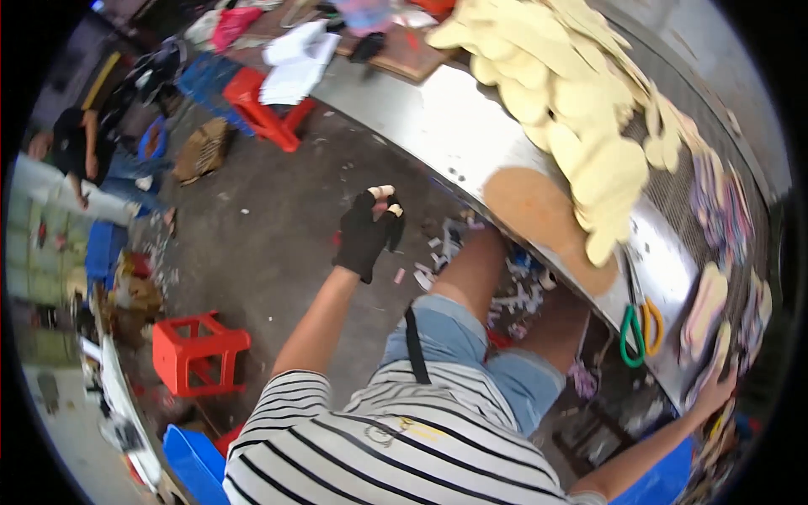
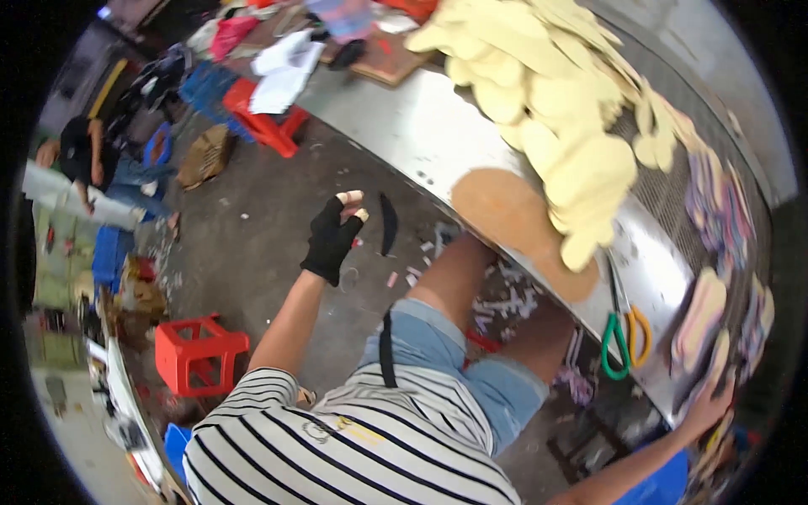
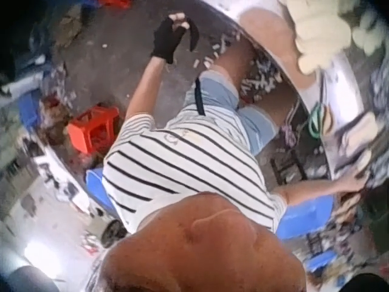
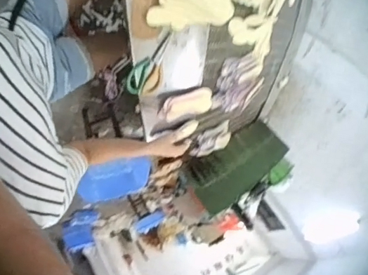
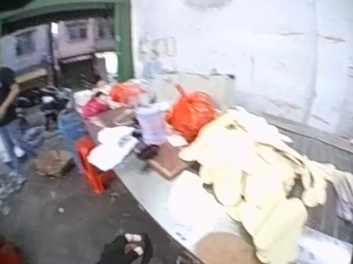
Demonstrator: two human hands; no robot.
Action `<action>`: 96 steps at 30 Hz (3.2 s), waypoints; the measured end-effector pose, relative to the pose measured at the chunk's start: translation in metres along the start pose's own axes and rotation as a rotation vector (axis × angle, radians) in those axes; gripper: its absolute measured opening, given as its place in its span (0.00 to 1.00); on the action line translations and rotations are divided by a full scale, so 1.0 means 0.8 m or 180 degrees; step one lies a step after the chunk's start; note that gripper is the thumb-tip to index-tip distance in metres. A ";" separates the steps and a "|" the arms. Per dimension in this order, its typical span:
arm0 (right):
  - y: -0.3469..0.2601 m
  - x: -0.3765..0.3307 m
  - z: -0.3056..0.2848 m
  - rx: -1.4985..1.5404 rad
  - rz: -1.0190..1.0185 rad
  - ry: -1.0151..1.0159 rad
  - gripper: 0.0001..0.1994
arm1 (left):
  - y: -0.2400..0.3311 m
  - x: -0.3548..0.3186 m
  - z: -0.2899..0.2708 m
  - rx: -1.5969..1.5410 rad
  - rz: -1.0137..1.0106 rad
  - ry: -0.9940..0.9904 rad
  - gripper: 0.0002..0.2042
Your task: Applying decorative or structural colored trim to shoe insoles or outsoles and cutting to length.
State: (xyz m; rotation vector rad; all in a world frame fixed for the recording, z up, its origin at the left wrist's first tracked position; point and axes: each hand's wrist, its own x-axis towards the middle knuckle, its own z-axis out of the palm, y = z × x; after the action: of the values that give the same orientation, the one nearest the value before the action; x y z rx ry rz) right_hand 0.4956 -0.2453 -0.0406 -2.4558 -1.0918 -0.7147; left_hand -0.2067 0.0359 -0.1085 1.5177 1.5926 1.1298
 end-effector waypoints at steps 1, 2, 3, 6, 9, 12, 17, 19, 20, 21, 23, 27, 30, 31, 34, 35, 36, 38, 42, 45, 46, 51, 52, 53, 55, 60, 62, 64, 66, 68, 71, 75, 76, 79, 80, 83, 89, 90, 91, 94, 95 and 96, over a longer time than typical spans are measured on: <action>-0.062 -0.010 -0.010 0.0734 0.0061 -0.0144 0.23 | -0.002 0.011 -0.016 -0.0004 -0.0082 0.0268 0.15; -0.116 -0.019 -0.016 0.1342 -0.0131 -0.0329 0.21 | 0.008 0.021 -0.029 0.0443 0.0265 0.0303 0.15; -0.131 -0.030 0.001 0.1357 0.0396 -0.0619 0.18 | 0.012 0.033 -0.037 0.0422 0.0303 0.0397 0.15; -0.310 -0.089 0.003 0.1661 -0.0805 -0.0651 0.19 | 0.022 0.093 -0.056 0.1454 0.1125 0.0446 0.16; -0.489 -0.131 -0.025 0.2544 -0.1498 -0.1491 0.17 | 0.034 0.190 -0.084 0.2061 0.1534 0.0894 0.17; -0.558 -0.139 -0.012 0.2801 -0.1698 -0.1530 0.12 | 0.078 0.309 -0.101 0.2518 0.1782 0.1117 0.19; -0.582 -0.131 0.020 0.2434 -0.1925 -0.1447 0.11 | 0.146 0.490 -0.123 0.3080 0.1523 0.1152 0.20; -0.588 -0.130 0.022 0.2455 -0.1948 -0.1495 0.13 | 0.165 0.542 -0.123 0.3439 0.1382 0.0915 0.23; -0.588 -0.131 0.026 0.2491 -0.1941 -0.1492 0.14 | 0.161 0.572 -0.125 0.3475 0.1288 0.0801 0.25; -0.594 -0.128 0.024 0.2526 -0.1937 -0.1483 0.12 | 0.157 0.599 -0.124 0.3515 0.1201 0.0686 0.26; -0.613 -0.123 0.011 0.2490 -0.1831 -0.1522 0.12 | 0.167 0.632 -0.120 0.3686 0.0696 0.0241 0.31; -0.615 -0.112 0.015 0.2584 -0.1875 -0.1543 0.13 | 0.168 0.670 -0.130 0.3270 0.0686 0.0117 0.33; -0.620 -0.105 0.015 0.2522 -0.1868 -0.1597 0.14 | 0.167 0.675 -0.123 0.3234 0.0791 0.0114 0.34; -0.621 -0.105 0.015 0.2495 -0.1864 -0.1607 0.14 | 0.169 0.673 -0.120 0.3309 0.1014 0.0024 0.34; -0.620 -0.103 0.017 0.2502 -0.1924 -0.1543 0.14 | 0.146 0.680 -0.122 0.3062 0.1085 0.0066 0.31; -0.622 -0.102 0.019 0.2512 -0.1939 -0.1528 0.14 | 0.134 0.688 -0.129 0.2983 0.1200 0.0264 0.30; -0.621 -0.102 0.018 0.2501 -0.1933 -0.1541 0.14 | 0.134 0.686 -0.127 0.2693 0.1176 0.0499 0.29; -0.621 -0.102 0.017 0.2467 -0.1918 -0.1543 0.13 | 0.137 0.686 -0.123 0.2049 0.1202 0.1113 0.27; -0.624 -0.106 0.012 0.2423 -0.1956 -0.1460 0.13 | 0.137 0.687 -0.164 0.0726 0.1438 0.1824 0.26; -0.623 -0.111 0.010 0.2439 -0.1960 -0.1399 0.12 | 0.149 0.664 -0.184 -0.0073 0.1569 0.1883 0.24; -0.623 -0.113 0.009 0.2455 -0.1952 -0.1355 0.12 | 0.154 0.652 -0.189 -0.0675 0.1588 0.1788 0.23; -0.612 -0.118 0.015 0.2503 -0.1978 -0.1336 0.13 | 0.143 0.492 -0.160 -0.3530 0.1146 -0.0163 0.17; -0.602 -0.123 0.030 0.2640 -0.1921 -0.1407 0.13 | 0.142 0.452 -0.147 -0.3640 0.0938 -0.0376 0.17; -0.592 -0.132 0.034 0.2767 -0.1850 -0.1484 0.14 | 0.145 0.410 -0.134 -0.3750 0.0716 -0.0599 0.18; -0.620 -0.116 0.020 0.3100 -0.1690 -0.1527 0.13 | 0.165 0.334 -0.092 -0.4067 0.0757 -0.0748 0.20; -0.753 -0.054 -0.033 0.4158 -0.1718 -0.1635 0.24 | 0.150 0.203 -0.030 -0.3281 0.0066 -0.0478 0.24; -0.780 -0.043 -0.033 0.4155 -0.1734 -0.1691 0.26 | 0.160 0.172 -0.018 -0.2983 -0.0133 -0.0569 0.30; -0.783 -0.052 -0.013 0.4152 -0.1889 -0.1932 0.30 | 0.157 0.154 -0.008 -0.2647 0.0093 -0.0767 0.31; -0.769 -0.060 -0.016 0.4157 -0.1764 -0.2116 0.30 | 0.151 0.139 -0.002 -0.2126 0.0405 -0.0938 0.35; -0.755 -0.067 -0.012 0.4356 -0.1617 -0.2436 0.30 | 0.154 0.126 -0.004 -0.2160 0.0197 -0.1133 0.34; -0.731 -0.079 -0.013 0.4892 -0.1185 -0.2923 0.30 | 0.137 0.118 0.001 -0.2084 0.0110 -0.1243 0.31; -0.673 -0.056 0.021 0.6276 0.0583 -0.3144 0.28 | 0.112 0.128 -0.024 -0.2275 -0.0035 -0.1235 0.27; -0.661 -0.053 0.027 0.6279 0.0575 -0.3145 0.28 | 0.109 0.136 -0.045 -0.1981 -0.0154 -0.1318 0.28; -0.631 -0.056 0.042 0.6392 0.0775 -0.3493 0.31 | 0.096 0.164 -0.065 -0.0374 0.0443 -0.0364 0.29; -0.623 -0.067 0.058 0.6496 0.1087 -0.3600 0.29 | 0.083 0.172 -0.067 -0.0361 0.0444 -0.0347 0.29; -0.639 -0.080 0.065 0.6719 0.1600 -0.3809 0.27 | 0.062 0.183 -0.072 0.0293 0.1345 0.0557 0.30; -0.790 -0.066 0.085 0.7081 0.1707 -0.5014 0.24 | 0.100 0.101 -0.109 -0.2446 0.0143 0.0806 0.24; -0.834 -0.065 0.100 0.6828 0.1651 -0.4667 0.24 | 0.095 0.089 -0.107 -0.2738 0.0315 0.0724 0.21; -0.870 -0.067 0.117 0.6556 0.1601 -0.4311 0.24 | 0.096 0.076 -0.102 -0.2733 0.0309 0.0701 0.21; -0.911 -0.089 0.129 0.3784 -0.1438 -0.2216 0.21 | 0.098 0.041 -0.110 -0.3437 -0.0386 0.0669 0.17; -0.907 -0.096 0.129 0.3284 -0.2250 -0.1938 0.20 | 0.098 0.037 -0.109 -0.3439 -0.0374 0.0682 0.17; -0.909 -0.106 0.120 0.3493 -0.2331 -0.2094 0.17 | 0.097 0.027 -0.106 -0.3368 -0.0446 0.0631 0.16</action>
State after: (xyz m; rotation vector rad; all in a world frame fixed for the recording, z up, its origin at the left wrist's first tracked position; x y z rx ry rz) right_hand -0.0784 0.2180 -0.0828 -1.2857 -1.9430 0.5310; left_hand -0.2530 0.0414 -0.0014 0.5934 0.8856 1.6814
